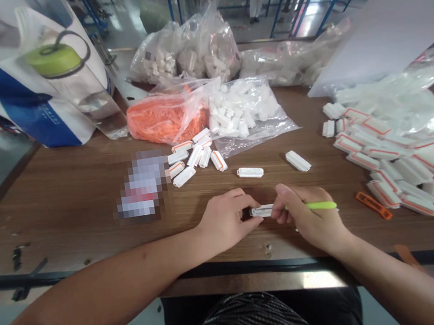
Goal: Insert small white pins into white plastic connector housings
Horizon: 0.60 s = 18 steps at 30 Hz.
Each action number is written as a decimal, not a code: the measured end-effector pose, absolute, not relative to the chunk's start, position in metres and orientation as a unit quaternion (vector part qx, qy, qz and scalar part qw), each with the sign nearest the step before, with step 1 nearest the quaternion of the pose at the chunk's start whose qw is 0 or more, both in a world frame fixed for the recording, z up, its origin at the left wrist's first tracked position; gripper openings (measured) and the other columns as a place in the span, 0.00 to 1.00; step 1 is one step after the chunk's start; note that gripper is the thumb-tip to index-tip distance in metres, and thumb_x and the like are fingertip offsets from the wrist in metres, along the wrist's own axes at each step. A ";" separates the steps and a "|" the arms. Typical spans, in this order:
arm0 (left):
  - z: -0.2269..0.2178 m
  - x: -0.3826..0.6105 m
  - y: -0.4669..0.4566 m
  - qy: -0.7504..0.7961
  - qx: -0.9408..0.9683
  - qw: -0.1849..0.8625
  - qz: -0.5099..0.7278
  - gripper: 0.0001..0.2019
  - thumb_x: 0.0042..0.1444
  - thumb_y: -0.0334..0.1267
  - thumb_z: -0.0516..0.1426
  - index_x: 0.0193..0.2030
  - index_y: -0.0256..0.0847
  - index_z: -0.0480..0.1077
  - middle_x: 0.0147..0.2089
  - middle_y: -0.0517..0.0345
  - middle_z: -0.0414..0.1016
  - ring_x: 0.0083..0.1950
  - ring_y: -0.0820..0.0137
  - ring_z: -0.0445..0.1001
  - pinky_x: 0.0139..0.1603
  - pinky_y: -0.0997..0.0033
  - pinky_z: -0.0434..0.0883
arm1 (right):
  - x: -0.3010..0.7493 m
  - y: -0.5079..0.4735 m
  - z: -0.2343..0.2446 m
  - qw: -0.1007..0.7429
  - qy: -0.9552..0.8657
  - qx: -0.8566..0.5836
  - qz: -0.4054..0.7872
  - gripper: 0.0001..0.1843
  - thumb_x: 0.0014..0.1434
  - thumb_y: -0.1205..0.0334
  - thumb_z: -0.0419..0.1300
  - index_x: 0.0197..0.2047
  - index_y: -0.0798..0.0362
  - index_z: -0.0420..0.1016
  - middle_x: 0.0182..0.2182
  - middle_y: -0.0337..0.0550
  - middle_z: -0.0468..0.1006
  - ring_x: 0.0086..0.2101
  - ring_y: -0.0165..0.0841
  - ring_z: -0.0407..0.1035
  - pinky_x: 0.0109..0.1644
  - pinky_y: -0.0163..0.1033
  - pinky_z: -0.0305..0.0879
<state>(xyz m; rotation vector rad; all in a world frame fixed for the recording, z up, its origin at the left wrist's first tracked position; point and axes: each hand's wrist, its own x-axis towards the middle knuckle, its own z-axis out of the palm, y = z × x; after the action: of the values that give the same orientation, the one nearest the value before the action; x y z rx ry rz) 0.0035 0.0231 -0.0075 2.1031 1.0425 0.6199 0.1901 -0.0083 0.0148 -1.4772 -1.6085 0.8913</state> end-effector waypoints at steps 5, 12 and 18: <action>-0.009 0.003 0.023 0.403 0.811 0.346 0.244 0.07 0.53 0.36 0.65 0.39 0.41 0.77 0.30 0.63 0.70 0.27 0.76 0.66 0.29 0.74 0.62 | 0.191 -0.009 0.013 0.387 -0.630 -0.579 0.343 0.28 0.68 0.50 0.50 0.20 0.52 0.75 0.16 0.40 0.75 0.17 0.27 0.69 0.23 0.33 0.65; -0.009 0.003 0.023 0.402 0.810 0.348 0.248 0.06 0.53 0.37 0.65 0.38 0.41 0.77 0.30 0.63 0.70 0.27 0.75 0.67 0.29 0.74 0.63 | 0.190 -0.011 0.013 0.391 -0.632 -0.577 0.339 0.27 0.68 0.52 0.50 0.20 0.52 0.75 0.16 0.39 0.76 0.17 0.27 0.70 0.23 0.33 0.65; -0.008 0.004 0.023 0.404 0.813 0.344 0.241 0.06 0.52 0.36 0.65 0.37 0.41 0.77 0.29 0.63 0.70 0.27 0.76 0.66 0.29 0.75 0.61 | 0.190 -0.009 0.012 0.365 -0.663 -0.568 0.323 0.26 0.68 0.53 0.50 0.21 0.52 0.74 0.16 0.39 0.75 0.18 0.27 0.70 0.23 0.32 0.64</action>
<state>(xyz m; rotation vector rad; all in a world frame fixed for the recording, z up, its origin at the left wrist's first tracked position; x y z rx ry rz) 0.0038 0.0229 -0.0079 2.1118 1.0495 0.6263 0.1905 -0.0095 0.0125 -1.4601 -1.7048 0.8315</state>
